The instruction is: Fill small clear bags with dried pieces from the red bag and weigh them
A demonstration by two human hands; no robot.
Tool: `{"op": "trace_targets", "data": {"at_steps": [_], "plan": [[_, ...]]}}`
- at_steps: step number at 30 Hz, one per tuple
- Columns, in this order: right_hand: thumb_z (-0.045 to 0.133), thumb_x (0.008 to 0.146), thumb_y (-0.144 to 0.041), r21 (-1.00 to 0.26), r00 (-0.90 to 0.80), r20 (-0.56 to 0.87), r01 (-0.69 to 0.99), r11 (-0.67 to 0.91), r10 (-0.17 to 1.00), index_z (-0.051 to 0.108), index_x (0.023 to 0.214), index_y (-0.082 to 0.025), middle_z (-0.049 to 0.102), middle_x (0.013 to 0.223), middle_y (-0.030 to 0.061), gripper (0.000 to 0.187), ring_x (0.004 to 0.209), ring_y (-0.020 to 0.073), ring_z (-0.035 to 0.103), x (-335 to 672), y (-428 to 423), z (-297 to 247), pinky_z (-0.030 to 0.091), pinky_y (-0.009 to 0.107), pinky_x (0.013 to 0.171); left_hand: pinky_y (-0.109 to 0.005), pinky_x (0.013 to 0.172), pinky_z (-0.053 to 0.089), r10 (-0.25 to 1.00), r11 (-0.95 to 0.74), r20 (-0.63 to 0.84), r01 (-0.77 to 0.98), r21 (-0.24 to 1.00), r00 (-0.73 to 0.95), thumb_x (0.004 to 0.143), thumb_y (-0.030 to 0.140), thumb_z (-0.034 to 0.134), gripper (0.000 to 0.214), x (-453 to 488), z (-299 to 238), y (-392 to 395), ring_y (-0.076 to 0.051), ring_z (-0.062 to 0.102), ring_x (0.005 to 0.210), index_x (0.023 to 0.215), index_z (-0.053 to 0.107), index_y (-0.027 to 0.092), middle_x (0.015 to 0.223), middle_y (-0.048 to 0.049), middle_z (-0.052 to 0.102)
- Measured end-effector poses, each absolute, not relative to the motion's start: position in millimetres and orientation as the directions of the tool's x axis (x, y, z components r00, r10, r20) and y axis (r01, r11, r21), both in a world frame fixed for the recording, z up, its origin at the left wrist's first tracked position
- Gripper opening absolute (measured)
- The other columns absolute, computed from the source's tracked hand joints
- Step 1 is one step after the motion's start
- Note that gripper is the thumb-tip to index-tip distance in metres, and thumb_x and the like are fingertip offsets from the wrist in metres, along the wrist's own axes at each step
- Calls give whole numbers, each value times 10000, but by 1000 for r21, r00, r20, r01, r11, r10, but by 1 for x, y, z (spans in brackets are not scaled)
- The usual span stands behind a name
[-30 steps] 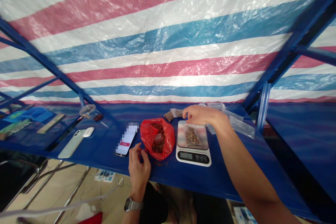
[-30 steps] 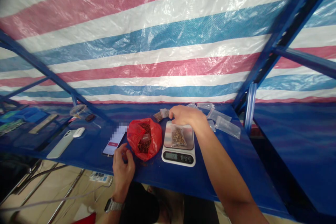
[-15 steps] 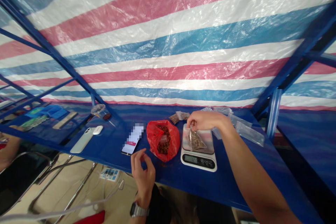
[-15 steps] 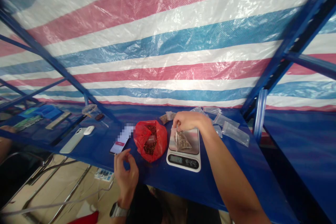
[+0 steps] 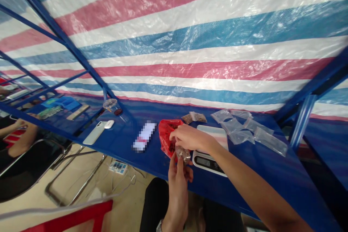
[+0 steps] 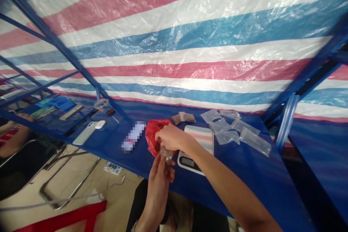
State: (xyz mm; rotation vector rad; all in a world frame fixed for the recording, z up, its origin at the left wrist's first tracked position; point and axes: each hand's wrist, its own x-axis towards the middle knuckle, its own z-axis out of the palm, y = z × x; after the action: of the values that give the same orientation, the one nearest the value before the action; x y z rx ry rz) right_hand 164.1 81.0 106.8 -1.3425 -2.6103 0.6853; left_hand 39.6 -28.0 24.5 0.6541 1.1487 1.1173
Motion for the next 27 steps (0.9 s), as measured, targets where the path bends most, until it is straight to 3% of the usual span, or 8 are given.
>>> {"op": "trace_targets", "data": {"at_steps": [7, 12, 16, 18, 22, 27], "plan": [[620, 944, -161, -490, -593, -106, 730, 477, 798, 767, 1142, -195, 810, 1066, 105, 249, 1039, 256, 722, 157, 84, 104, 437, 300, 881, -205, 483, 360, 915, 366, -403, -416, 833, -2, 709, 657, 829, 951, 34, 23, -30, -59, 514, 497, 1464, 465, 207, 871, -4, 702], [662, 887, -123, -558, -613, -144, 699, 448, 777, 758, 1148, -208, 819, 972, 72, 291, 983, 229, 731, 158, 84, 99, 439, 281, 834, -201, 463, 368, 908, 381, -418, -372, 846, -19, 697, 589, 841, 715, 28, 20, -26, -74, 524, 461, 1207, 565, 170, 680, 50, 626], [666, 879, -125, -561, -616, -137, 694, 451, 776, 762, 1118, -203, 822, 963, 69, 268, 970, 237, 731, 158, 86, 94, 446, 301, 864, -206, 380, 299, 898, 407, -440, -355, 842, -13, 652, 648, 826, 821, 24, 18, -19, -76, 450, 349, 1247, 521, 173, 615, 89, 575], [657, 873, -118, -562, -609, -136, 697, 445, 782, 765, 1113, -196, 822, 967, 77, 274, 964, 241, 731, 158, 87, 94, 451, 302, 858, -210, 377, 301, 906, 399, -423, -337, 853, 3, 662, 656, 818, 841, 21, 19, -17, -71, 452, 349, 1286, 522, 175, 663, 68, 614], [628, 876, -119, -596, -618, -145, 678, 430, 772, 773, 1103, -210, 820, 990, 72, 284, 923, 219, 731, 158, 86, 98, 452, 273, 799, -202, 440, 359, 933, 347, -360, -290, 892, 6, 741, 559, 816, 687, 17, 22, -17, -58, 517, 442, 1259, 593, 166, 824, -3, 689], [633, 897, -151, -605, -606, -117, 672, 428, 787, 767, 1133, -205, 810, 1009, 79, 276, 902, 218, 719, 167, 84, 105, 447, 274, 770, -219, 454, 385, 958, 272, -286, -240, 932, -28, 756, 576, 817, 801, 15, 23, -21, -69, 515, 468, 1416, 544, 213, 926, -37, 716]]}}
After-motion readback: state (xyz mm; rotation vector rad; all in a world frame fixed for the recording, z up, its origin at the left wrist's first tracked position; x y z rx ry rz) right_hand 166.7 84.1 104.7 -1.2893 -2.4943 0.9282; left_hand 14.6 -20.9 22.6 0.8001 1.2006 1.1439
